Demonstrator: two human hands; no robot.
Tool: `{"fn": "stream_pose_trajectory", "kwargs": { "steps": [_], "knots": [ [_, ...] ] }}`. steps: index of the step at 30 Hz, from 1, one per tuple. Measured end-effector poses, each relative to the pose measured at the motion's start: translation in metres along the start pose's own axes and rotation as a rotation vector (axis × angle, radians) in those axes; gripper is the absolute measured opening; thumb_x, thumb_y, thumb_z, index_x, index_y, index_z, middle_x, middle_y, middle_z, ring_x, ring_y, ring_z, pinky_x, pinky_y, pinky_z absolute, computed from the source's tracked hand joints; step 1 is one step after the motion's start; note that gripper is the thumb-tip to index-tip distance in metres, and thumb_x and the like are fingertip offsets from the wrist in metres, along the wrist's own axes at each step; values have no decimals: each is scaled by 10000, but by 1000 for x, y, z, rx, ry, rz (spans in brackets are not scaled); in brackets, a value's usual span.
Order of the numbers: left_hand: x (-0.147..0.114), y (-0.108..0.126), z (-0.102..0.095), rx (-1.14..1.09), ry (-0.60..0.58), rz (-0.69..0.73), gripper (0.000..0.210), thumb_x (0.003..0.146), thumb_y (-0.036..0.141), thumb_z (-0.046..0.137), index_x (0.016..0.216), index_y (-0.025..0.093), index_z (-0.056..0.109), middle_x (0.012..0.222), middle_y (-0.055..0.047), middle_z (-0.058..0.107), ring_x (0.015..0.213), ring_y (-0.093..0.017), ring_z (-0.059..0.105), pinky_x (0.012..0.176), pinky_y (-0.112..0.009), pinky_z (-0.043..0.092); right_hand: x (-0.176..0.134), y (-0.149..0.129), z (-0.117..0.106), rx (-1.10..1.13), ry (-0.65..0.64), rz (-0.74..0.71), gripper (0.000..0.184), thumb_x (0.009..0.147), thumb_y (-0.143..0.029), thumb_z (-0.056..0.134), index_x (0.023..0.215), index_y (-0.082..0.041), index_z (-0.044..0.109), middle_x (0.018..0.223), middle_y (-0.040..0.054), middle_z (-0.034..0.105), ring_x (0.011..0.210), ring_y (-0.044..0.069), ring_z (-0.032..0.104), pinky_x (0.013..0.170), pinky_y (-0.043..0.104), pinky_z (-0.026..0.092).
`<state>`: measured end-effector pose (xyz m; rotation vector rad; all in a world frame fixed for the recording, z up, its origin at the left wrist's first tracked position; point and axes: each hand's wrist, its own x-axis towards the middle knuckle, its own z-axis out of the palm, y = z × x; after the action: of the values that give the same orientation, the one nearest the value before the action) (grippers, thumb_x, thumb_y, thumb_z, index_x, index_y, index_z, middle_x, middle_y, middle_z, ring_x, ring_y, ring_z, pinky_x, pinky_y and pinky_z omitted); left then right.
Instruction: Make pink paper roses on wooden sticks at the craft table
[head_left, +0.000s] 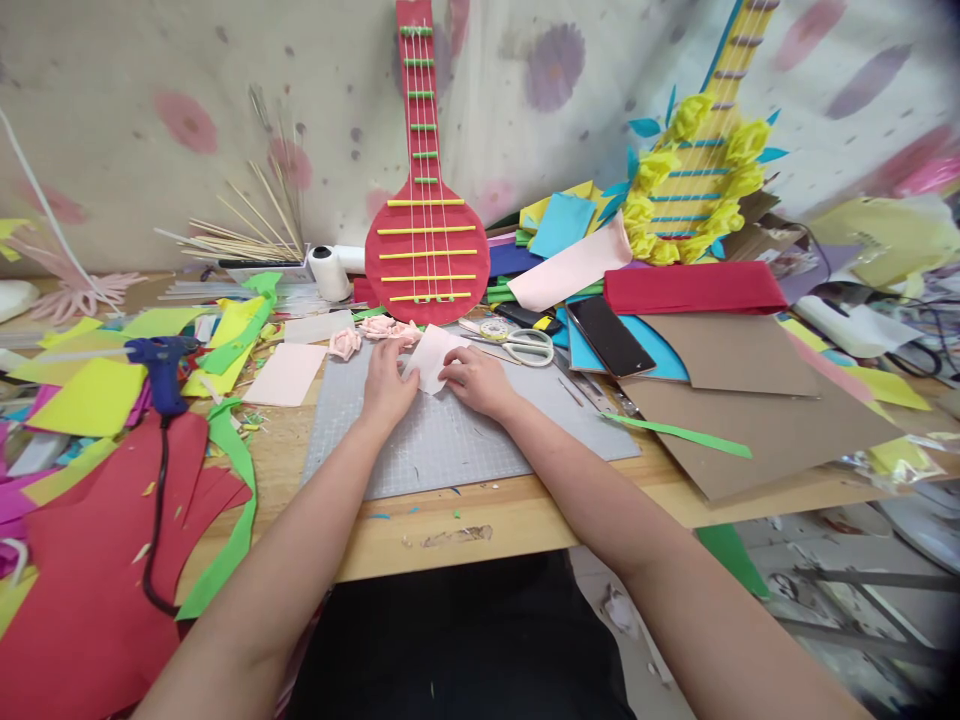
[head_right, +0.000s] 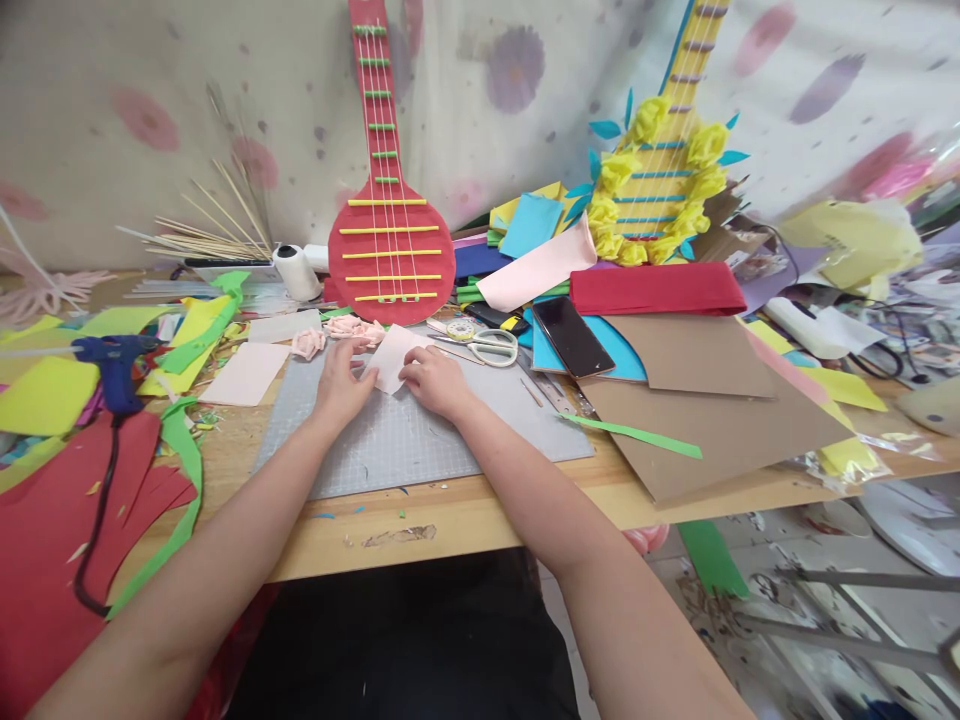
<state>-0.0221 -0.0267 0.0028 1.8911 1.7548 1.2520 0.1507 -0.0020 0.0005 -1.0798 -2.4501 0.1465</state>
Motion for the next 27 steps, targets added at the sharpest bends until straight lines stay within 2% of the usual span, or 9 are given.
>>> {"fn": "stream_pose_trajectory", "kwargs": {
  "steps": [2, 4, 6, 8, 16, 23, 27],
  "knots": [
    [-3, 2, -6, 176, -15, 105, 281, 697, 154, 551, 971, 195, 600, 1060, -80, 534, 1059, -212, 486, 904, -358, 414, -1, 2, 1, 37, -8, 5, 160, 800, -223, 547, 884, -240, 682, 1038, 36, 574, 959, 179, 484, 812, 307, 390],
    [-7, 4, -11, 289, -121, 179, 157, 714, 193, 548, 838, 205, 643, 932, -68, 534, 983, -214, 492, 884, -363, 408, -1, 4, 1, 96, -12, 14, 151, 791, -242, 570, 896, -234, 678, 1028, 32, 580, 970, 168, 494, 832, 300, 388],
    [-9, 4, -12, 354, -218, 205, 129, 725, 230, 542, 774, 210, 659, 861, -63, 529, 923, -215, 494, 845, -360, 411, -1, 4, 1, 171, -10, 41, 147, 792, -267, 578, 894, -225, 675, 1003, 30, 584, 969, 157, 504, 849, 293, 384],
    [-11, 4, -11, 385, -257, 198, 139, 725, 251, 539, 763, 210, 667, 836, -62, 533, 895, -215, 494, 826, -358, 408, 0, 4, 1, 247, -8, 83, 147, 794, -293, 580, 875, -216, 674, 976, 27, 582, 949, 146, 512, 844, 284, 385],
    [-11, 5, -8, 375, -238, 110, 141, 702, 256, 551, 752, 202, 672, 816, -61, 558, 859, -217, 518, 807, -359, 410, 5, 10, 6, 386, -8, 182, 95, 731, -267, 646, 785, -190, 664, 927, 17, 529, 854, 121, 511, 766, 252, 399],
    [-10, 5, -7, 371, -213, 66, 185, 716, 239, 513, 768, 184, 682, 808, -69, 580, 845, -218, 531, 807, -356, 412, 9, 3, 7, 238, 0, 296, 151, 777, -301, 585, 738, -165, 636, 839, 25, 544, 814, 133, 504, 734, 261, 389],
    [-9, 5, -3, 374, -180, 9, 255, 762, 356, 502, 736, 176, 680, 784, -79, 585, 826, -224, 536, 792, -368, 410, 9, -2, 7, 209, 10, 324, 145, 755, -310, 604, 717, -171, 619, 870, 26, 552, 815, 135, 512, 728, 261, 390]
  ]
}}
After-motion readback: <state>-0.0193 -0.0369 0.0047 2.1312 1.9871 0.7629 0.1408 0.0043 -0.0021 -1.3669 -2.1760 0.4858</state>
